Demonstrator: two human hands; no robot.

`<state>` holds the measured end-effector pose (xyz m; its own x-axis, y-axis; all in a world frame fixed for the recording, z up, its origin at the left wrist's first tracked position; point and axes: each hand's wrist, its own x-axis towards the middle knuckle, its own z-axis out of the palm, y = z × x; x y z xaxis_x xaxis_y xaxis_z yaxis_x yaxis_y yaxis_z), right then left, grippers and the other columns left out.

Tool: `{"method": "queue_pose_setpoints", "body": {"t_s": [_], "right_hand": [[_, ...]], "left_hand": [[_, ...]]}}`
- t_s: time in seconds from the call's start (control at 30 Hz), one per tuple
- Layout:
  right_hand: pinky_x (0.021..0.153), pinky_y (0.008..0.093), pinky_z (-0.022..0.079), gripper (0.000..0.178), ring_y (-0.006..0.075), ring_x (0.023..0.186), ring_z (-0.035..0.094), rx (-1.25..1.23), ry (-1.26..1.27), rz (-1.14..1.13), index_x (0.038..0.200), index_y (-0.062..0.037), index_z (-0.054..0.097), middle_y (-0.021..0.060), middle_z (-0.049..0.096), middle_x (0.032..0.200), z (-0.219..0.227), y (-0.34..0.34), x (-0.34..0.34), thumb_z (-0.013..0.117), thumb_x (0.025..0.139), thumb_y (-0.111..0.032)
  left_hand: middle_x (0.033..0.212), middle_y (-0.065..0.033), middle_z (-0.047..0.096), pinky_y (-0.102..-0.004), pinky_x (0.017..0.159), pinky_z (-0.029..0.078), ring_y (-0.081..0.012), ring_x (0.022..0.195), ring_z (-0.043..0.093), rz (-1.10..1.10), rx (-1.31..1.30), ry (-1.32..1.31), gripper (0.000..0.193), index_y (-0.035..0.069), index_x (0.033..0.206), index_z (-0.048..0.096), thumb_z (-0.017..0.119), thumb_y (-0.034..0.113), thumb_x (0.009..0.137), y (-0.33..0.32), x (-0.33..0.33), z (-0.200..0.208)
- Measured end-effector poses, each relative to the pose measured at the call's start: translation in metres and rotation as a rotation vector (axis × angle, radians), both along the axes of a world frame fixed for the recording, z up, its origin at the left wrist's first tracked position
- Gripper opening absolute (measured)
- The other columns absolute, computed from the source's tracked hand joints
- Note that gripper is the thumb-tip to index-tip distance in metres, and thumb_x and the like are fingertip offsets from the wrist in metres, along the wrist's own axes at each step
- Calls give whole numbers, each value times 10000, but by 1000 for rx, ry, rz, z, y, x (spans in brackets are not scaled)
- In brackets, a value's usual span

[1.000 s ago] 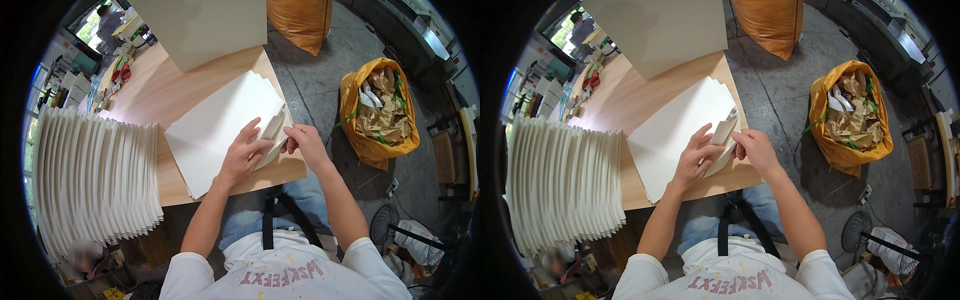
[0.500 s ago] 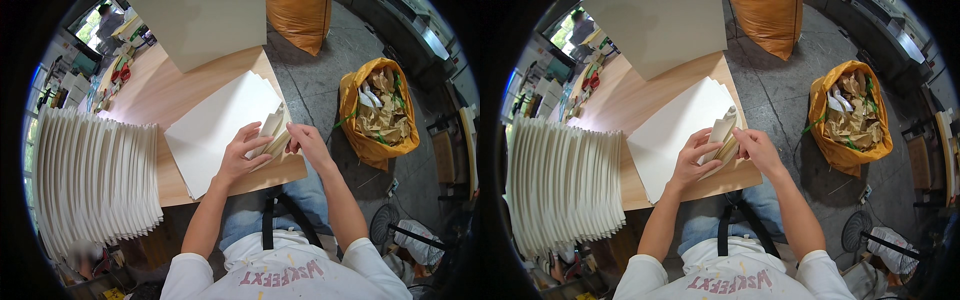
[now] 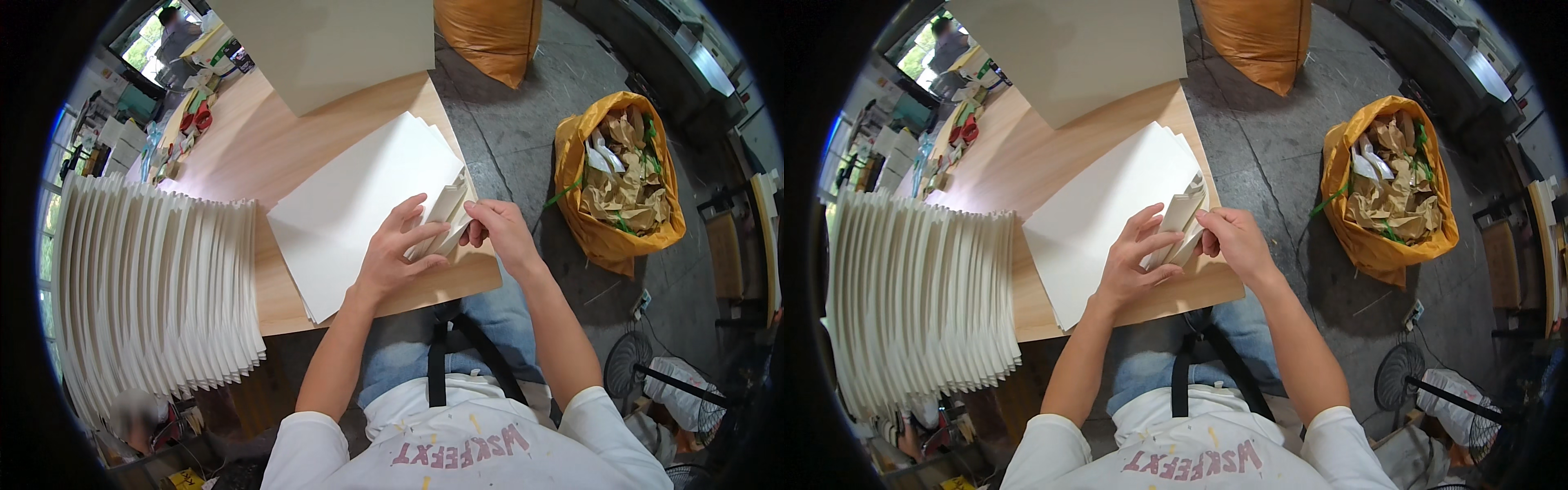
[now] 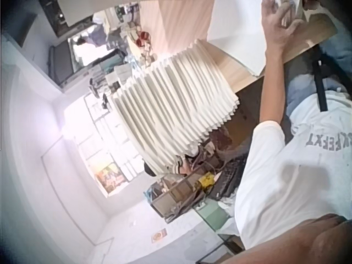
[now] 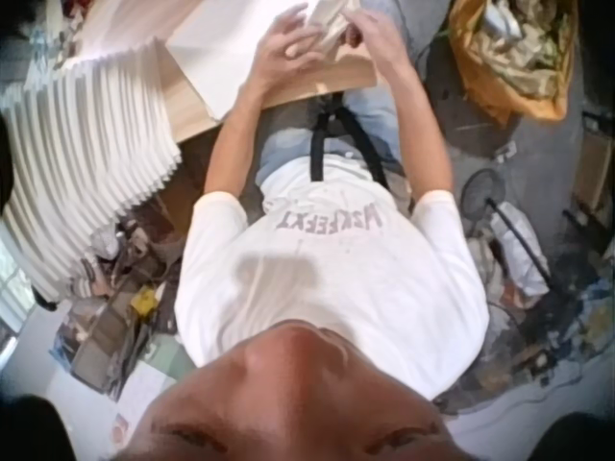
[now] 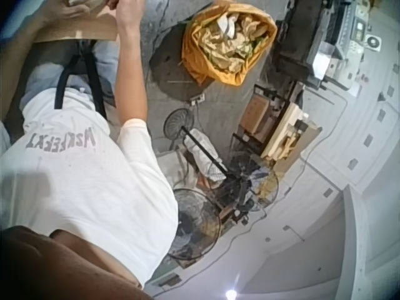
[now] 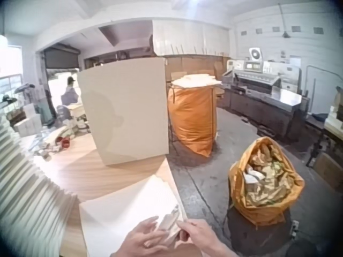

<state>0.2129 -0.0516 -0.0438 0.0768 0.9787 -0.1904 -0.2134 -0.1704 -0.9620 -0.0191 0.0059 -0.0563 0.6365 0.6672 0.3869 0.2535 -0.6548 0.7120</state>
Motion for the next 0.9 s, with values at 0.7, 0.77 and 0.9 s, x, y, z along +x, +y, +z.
{"method": "queue_pose_setpoints", "body": {"t_s": [0.7, 0.77, 0.9], "right_hand": [[597, 281, 450, 438, 119, 628, 613, 23, 3, -3, 726, -65, 633, 30, 623, 662, -4, 2, -2, 645, 1096, -298], [598, 280, 447, 428, 118, 630, 620, 22, 45, -11, 735, -69, 638, 27, 623, 667, 0, 0, -3, 643, 1099, -294], [598, 276, 447, 432, 114, 635, 628, 43, 35, 4, 737, -74, 636, 21, 622, 675, -5, -1, -2, 638, 1105, -301]], "left_hand": [[1654, -177, 494, -460, 1134, 585, -366, 1389, 632, -16, 16, 20, 433, 248, 1308, 807, 835, 84, 908, 4, -2, -7], [1631, -174, 511, -465, 1140, 582, -364, 1389, 628, -9, 25, 38, 434, 241, 1286, 814, 889, 136, 872, 0, -1, 0], [1565, -158, 557, -459, 1148, 578, -349, 1373, 637, -12, -22, -22, 519, 251, 1285, 818, 965, 198, 790, 2, -3, -8]]}}
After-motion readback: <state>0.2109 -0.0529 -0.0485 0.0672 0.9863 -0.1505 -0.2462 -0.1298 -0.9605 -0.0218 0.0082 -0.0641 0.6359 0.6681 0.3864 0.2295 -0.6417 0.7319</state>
